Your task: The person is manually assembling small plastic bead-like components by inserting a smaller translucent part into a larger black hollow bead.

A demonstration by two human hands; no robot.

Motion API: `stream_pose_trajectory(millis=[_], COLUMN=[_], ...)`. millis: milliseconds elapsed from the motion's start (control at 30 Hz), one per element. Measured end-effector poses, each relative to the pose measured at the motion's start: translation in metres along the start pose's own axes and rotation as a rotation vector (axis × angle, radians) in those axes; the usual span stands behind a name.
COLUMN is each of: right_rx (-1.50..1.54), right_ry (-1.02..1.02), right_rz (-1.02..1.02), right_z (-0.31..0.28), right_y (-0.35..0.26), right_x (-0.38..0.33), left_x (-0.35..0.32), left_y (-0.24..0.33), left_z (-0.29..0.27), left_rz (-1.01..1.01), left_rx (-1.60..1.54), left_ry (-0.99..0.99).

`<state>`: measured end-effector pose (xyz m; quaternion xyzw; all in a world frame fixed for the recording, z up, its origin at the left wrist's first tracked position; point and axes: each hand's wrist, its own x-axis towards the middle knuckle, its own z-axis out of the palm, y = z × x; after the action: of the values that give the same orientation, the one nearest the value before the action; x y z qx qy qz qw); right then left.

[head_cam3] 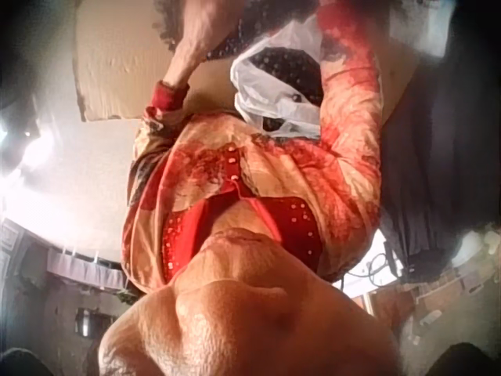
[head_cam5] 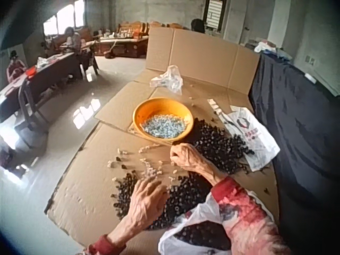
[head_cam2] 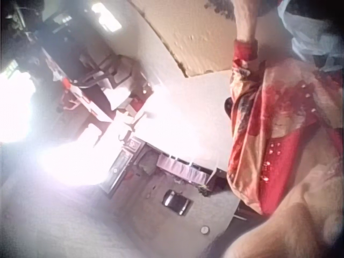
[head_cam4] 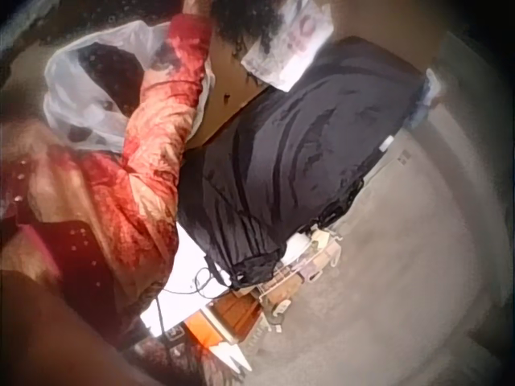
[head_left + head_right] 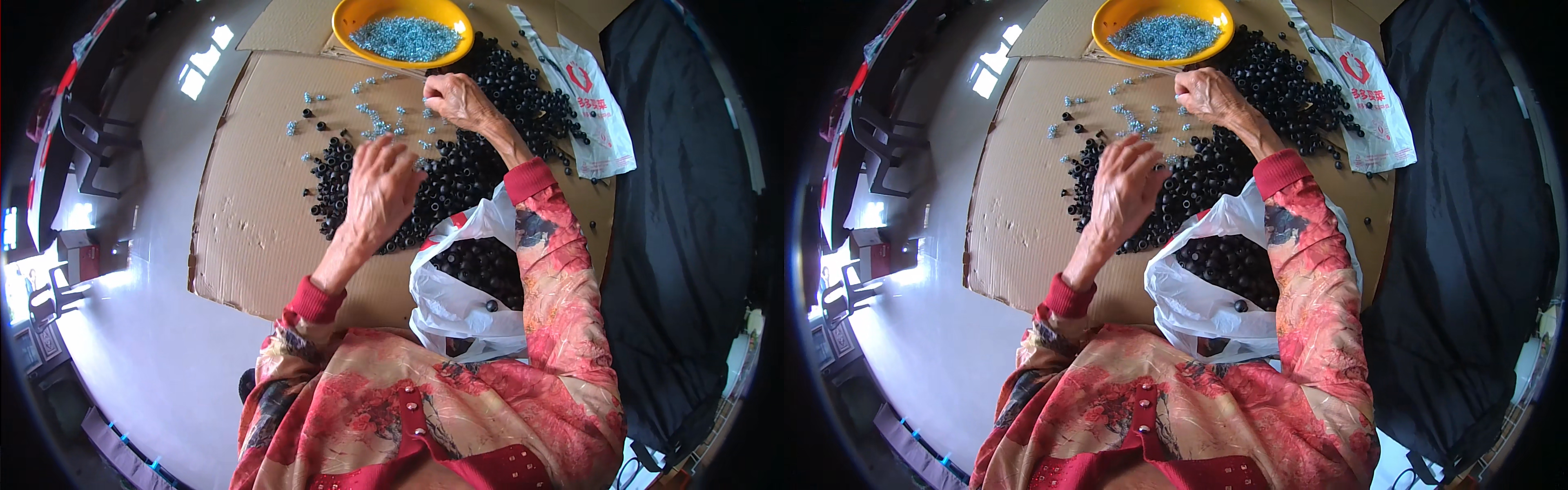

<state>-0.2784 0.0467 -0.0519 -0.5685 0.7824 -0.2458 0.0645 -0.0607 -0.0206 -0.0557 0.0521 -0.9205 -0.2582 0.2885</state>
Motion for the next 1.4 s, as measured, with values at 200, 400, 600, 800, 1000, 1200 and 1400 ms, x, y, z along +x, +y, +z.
stream_pose_trajectory(millis=[200, 400, 600, 800, 1000, 1200, 1400], right_rx=[-0.193, -0.117, -0.290, -0.308, -0.082, -0.046, -0.016], right_ry=[0.016, 0.091, -0.019, -0.026, 0.105, -0.121, -0.239], right_rz=[-0.097, -0.287, -0.305, -0.421, -0.293, -0.090, -0.199], right_z=[0.024, 0.017, 0.025, 0.033, 0.006, -0.017, -0.013], right_y=[0.002, -0.010, -0.013, -0.028, -0.002, 0.007, -0.015], right_x=[0.003, 0.003, -0.005, -0.004, -0.002, -0.016, -0.039], left_x=[-0.025, -0.020, -0.020, -0.013, -0.015, -0.026, -0.038], left_y=[0.015, 0.003, -0.012, -0.021, -0.013, 0.008, 0.012], left_z=[0.004, 0.002, 0.006, 0.011, 0.006, -0.004, 0.005], left_rz=[0.047, 0.007, -0.068, -0.117, -0.100, 0.004, 0.010], left_rx=[-0.042, 0.104, 0.174, 0.245, 0.210, 0.088, 0.034], left_ry=[-0.071, -0.157, -0.178, -0.157, -0.111, -0.091, -0.131])
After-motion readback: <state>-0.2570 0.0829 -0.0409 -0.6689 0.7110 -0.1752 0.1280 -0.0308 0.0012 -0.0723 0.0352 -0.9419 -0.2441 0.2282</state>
